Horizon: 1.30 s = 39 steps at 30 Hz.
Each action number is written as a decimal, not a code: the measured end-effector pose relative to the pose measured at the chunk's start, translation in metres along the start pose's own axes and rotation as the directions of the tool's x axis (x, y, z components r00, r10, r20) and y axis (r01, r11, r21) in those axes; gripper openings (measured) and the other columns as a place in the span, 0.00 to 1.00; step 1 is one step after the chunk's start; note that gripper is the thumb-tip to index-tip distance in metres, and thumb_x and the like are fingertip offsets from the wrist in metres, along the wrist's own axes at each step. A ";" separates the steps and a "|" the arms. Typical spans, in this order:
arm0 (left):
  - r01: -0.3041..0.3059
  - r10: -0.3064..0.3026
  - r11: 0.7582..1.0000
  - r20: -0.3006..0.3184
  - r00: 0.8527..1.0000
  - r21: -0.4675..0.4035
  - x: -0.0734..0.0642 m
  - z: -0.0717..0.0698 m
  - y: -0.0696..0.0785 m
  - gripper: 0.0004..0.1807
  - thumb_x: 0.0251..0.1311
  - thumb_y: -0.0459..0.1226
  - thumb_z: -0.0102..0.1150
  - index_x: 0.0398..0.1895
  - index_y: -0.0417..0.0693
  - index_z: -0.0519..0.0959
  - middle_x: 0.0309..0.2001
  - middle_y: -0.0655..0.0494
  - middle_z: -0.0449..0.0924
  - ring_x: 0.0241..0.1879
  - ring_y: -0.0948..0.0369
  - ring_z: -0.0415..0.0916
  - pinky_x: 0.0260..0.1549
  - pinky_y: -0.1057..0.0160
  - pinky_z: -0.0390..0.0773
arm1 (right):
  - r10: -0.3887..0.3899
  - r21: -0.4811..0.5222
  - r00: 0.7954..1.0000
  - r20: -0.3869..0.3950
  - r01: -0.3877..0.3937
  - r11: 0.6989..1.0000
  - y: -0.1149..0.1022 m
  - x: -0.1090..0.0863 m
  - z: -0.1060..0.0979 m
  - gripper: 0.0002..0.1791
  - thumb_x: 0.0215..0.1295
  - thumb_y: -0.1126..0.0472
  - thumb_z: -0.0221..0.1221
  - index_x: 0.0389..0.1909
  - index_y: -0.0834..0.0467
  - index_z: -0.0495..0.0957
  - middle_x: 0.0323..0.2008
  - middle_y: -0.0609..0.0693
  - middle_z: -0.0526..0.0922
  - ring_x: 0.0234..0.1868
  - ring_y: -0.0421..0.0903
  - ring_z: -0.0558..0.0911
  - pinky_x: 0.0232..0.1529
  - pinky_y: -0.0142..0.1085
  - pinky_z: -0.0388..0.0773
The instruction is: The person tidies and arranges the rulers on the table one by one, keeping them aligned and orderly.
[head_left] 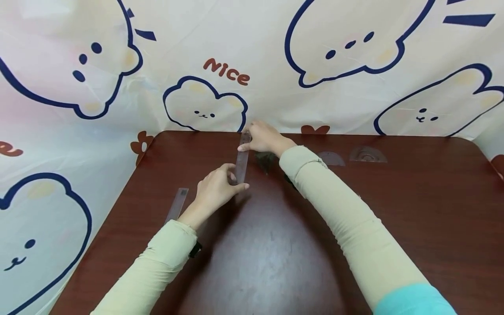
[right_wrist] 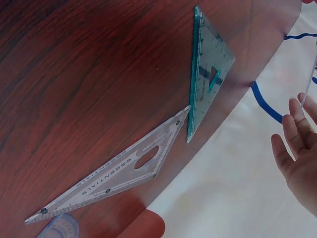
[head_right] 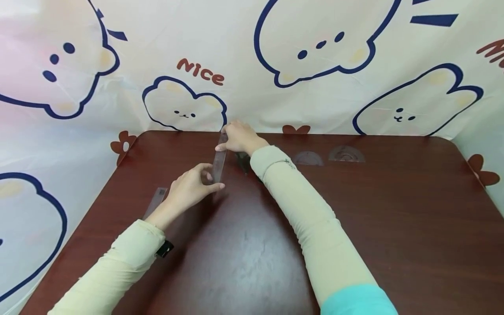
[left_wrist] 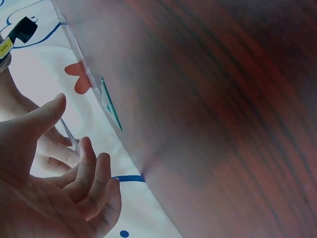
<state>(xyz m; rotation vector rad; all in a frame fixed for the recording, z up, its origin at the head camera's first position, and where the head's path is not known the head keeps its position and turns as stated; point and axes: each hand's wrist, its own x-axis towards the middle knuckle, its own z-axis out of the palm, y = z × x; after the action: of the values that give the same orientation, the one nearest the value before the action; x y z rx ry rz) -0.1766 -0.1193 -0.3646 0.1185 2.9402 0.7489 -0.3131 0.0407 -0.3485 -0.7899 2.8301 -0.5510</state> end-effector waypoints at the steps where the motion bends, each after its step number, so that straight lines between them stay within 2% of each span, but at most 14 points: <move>1: 0.001 -0.001 1.000 -0.002 1.000 -0.005 0.000 0.000 0.000 0.37 0.55 0.53 0.71 0.64 0.44 0.72 0.39 0.59 0.81 0.39 0.58 0.78 0.42 0.47 0.74 | -0.002 -0.003 1.000 0.000 0.002 1.000 -0.001 0.000 0.000 0.35 0.64 0.39 0.63 0.64 0.58 0.74 0.59 0.56 0.74 0.60 0.52 0.71 0.60 0.43 0.68; 7: 0.006 -0.006 1.000 -0.013 1.000 -0.031 -0.003 0.000 -0.001 0.37 0.56 0.54 0.70 0.63 0.44 0.73 0.39 0.59 0.81 0.39 0.58 0.78 0.43 0.46 0.74 | -0.007 -0.018 1.000 -0.004 0.007 1.000 -0.003 -0.002 0.001 0.36 0.64 0.39 0.62 0.65 0.58 0.74 0.57 0.55 0.75 0.59 0.51 0.71 0.60 0.43 0.67; 11: 0.012 -0.012 1.000 -0.019 1.000 -0.019 -0.007 0.000 -0.003 0.37 0.56 0.53 0.70 0.66 0.45 0.72 0.39 0.59 0.81 0.41 0.57 0.78 0.45 0.44 0.73 | -0.022 -0.012 1.000 -0.016 0.022 1.000 -0.005 -0.003 0.003 0.35 0.64 0.39 0.63 0.64 0.58 0.74 0.56 0.54 0.76 0.58 0.50 0.72 0.59 0.42 0.68; 20: 0.020 -0.020 1.000 -0.035 0.999 -0.010 -0.017 0.001 -0.009 0.35 0.57 0.52 0.70 0.65 0.46 0.73 0.39 0.59 0.81 0.40 0.57 0.78 0.42 0.46 0.74 | -0.051 -0.015 0.999 -0.009 0.051 0.999 -0.007 -0.006 0.010 0.37 0.64 0.39 0.63 0.65 0.59 0.74 0.56 0.54 0.78 0.59 0.51 0.72 0.60 0.42 0.68; 27: 0.033 -0.034 0.999 -0.047 0.998 -0.023 -0.030 0.002 -0.016 0.34 0.54 0.53 0.72 0.61 0.47 0.76 0.38 0.62 0.82 0.37 0.59 0.78 0.37 0.49 0.74 | -0.065 0.009 0.998 0.014 0.065 0.998 -0.015 -0.012 0.016 0.36 0.62 0.40 0.65 0.63 0.59 0.75 0.52 0.52 0.80 0.52 0.47 0.76 0.53 0.40 0.72; 34: 0.014 -0.014 1.000 -0.056 0.998 -0.009 -0.045 0.002 -0.025 0.34 0.50 0.53 0.75 0.59 0.48 0.78 0.35 0.66 0.82 0.37 0.61 0.79 0.35 0.51 0.75 | -0.065 -0.023 0.997 0.049 0.066 0.998 -0.024 -0.019 0.022 0.36 0.60 0.38 0.66 0.62 0.57 0.76 0.54 0.52 0.79 0.56 0.49 0.75 0.56 0.42 0.72; 39: -0.009 0.009 1.000 -0.075 0.997 0.006 -0.055 -0.001 -0.029 0.33 0.49 0.52 0.76 0.57 0.48 0.79 0.33 0.66 0.81 0.35 0.63 0.77 0.34 0.52 0.75 | -0.079 -0.028 0.996 0.045 0.081 0.996 -0.031 -0.024 0.023 0.35 0.60 0.38 0.66 0.61 0.56 0.77 0.53 0.50 0.80 0.54 0.47 0.76 0.54 0.40 0.73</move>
<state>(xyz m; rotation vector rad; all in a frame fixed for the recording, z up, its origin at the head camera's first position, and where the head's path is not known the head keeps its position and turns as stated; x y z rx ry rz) -0.1234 -0.1513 -0.3729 0.1067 3.0148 0.7621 -0.2727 0.0214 -0.3565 -0.9127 2.7829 -0.4973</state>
